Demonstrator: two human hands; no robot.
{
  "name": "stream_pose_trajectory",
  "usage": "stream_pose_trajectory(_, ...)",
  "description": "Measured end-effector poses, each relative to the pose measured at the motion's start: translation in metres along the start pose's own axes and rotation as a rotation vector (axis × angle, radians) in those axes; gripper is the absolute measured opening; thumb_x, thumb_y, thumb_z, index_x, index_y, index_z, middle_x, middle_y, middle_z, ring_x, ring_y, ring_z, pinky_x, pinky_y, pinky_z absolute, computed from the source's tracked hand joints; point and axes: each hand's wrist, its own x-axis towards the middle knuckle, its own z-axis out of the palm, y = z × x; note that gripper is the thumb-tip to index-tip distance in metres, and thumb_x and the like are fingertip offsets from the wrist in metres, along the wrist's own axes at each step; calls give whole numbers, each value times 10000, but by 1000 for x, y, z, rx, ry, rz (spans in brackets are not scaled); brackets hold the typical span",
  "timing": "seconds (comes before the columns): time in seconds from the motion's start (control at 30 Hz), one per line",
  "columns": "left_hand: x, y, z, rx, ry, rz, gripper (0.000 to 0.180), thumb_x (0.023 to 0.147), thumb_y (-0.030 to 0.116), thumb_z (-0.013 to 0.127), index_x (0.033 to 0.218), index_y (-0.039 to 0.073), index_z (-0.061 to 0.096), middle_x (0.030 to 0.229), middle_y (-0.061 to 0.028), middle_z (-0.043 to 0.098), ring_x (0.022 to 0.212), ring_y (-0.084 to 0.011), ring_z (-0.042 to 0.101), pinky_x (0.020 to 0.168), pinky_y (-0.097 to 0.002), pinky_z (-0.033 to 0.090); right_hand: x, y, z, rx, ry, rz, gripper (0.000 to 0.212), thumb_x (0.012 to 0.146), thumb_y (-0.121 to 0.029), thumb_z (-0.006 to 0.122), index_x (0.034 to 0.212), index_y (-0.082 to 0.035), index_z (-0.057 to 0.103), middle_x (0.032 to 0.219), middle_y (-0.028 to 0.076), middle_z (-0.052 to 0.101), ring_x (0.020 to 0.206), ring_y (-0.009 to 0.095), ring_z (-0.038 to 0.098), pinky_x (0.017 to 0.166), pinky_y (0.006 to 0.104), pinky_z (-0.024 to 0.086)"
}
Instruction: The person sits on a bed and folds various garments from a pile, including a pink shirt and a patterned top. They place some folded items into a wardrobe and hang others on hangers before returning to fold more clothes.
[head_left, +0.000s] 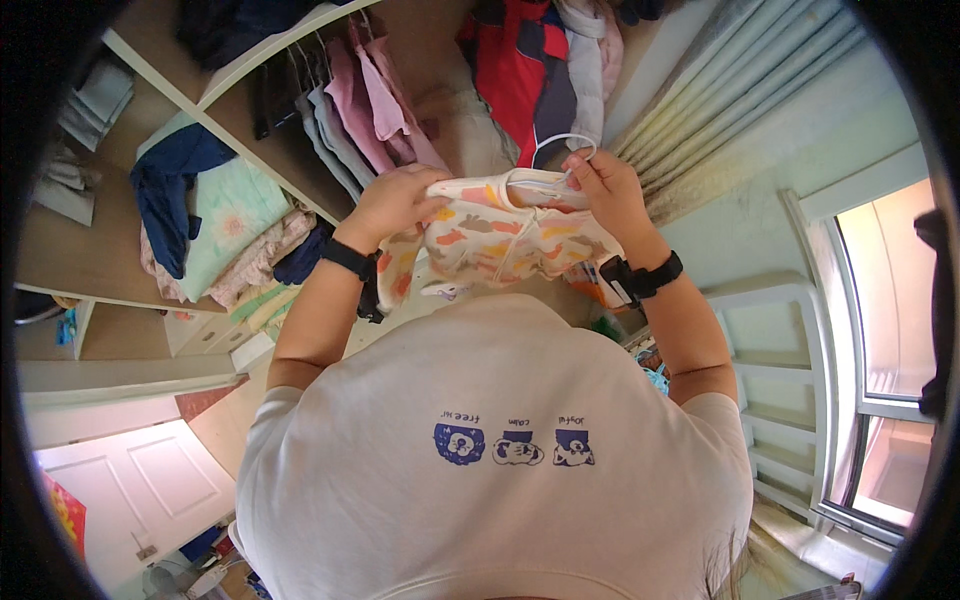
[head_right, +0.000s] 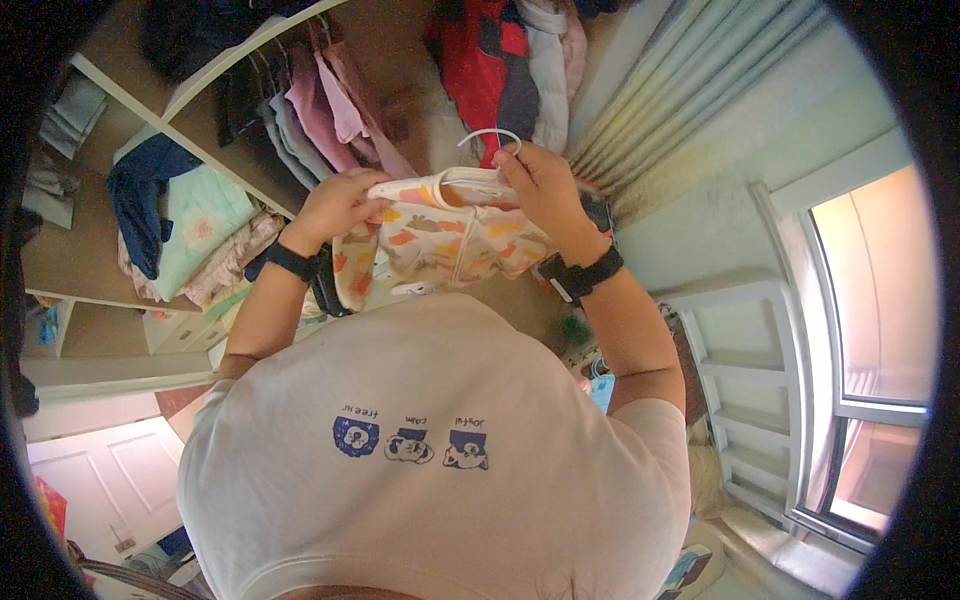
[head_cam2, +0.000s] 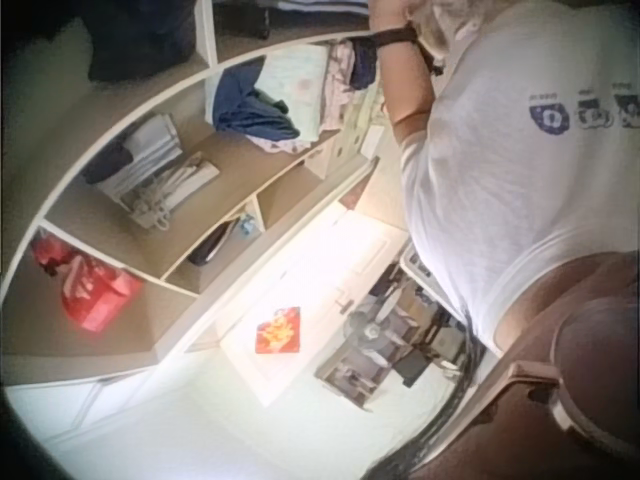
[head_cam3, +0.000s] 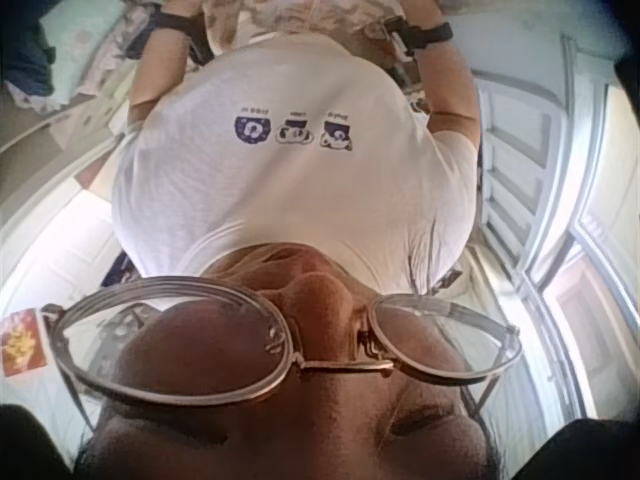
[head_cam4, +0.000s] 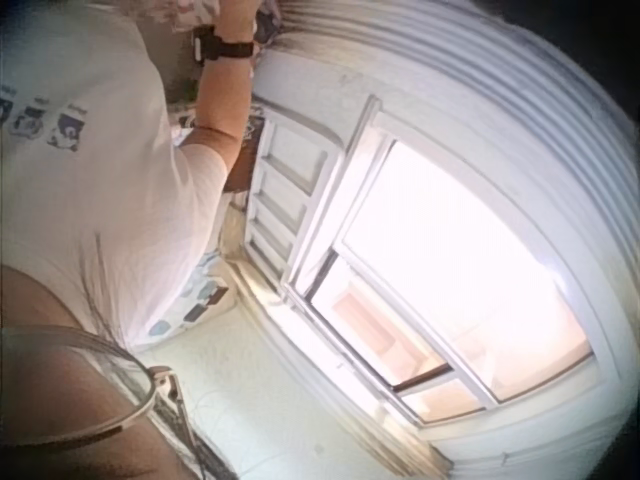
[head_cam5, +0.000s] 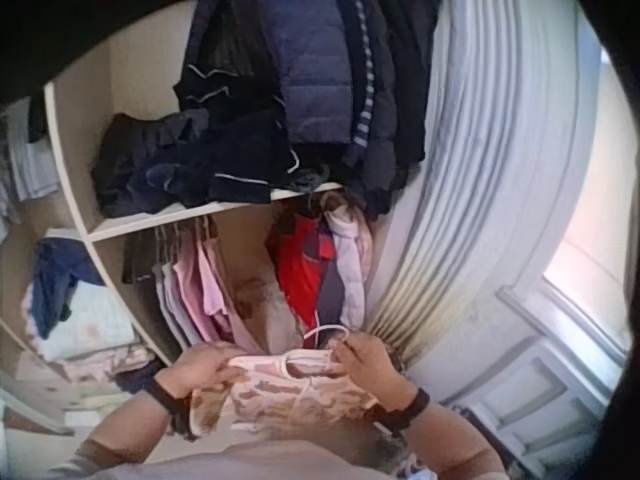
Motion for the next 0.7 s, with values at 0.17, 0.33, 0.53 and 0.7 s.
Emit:
stream_pose_trajectory(0.17, 12, 11, 16, -74, 7, 131, 224, 907, 226, 584, 1040, 64, 663, 947, -142, 628, 891, -334, 616, 751, -408, 486, 7, -15, 8, 46, -81, -104, 169, 957, -150, 577, 967, 4, 647, 778, 41, 609, 716, 91, 558, 673, 242, 466)
stream_pose_trajectory(0.33, 12, 6, 14, -288, 122, 29, 188, 895, 194, 607, 983, 44, 679, 835, -141, 602, 796, -316, 595, 707, -381, 472, 15, -2, -22, -231, 76, -419, 221, 935, -171, 599, 1052, 11, 648, 900, 109, 629, 710, 150, 605, 668, 279, 507)
stream_pose_trajectory(0.53, 13, -5, 5, -309, 170, 44, 173, 891, 164, 614, 978, 35, 690, 813, -134, 595, 781, -297, 580, 700, -368, 465, -11, 38, -61, -179, -334, 236, 265, 954, -231, 560, 1053, -3, 653, 911, 117, 646, 720, 222, 642, 654, 325, 520)
stream_pose_trajectory(0.7, 24, 11, 30, -220, 6, 194, 169, 871, 155, 627, 991, 55, 692, 841, -120, 605, 813, -301, 593, 711, -371, 476, -21, 42, -20, -368, -318, -196, 217, 916, -159, 523, 993, 11, 635, 871, 191, 626, 805, 398, 591, 716, 420, 479)
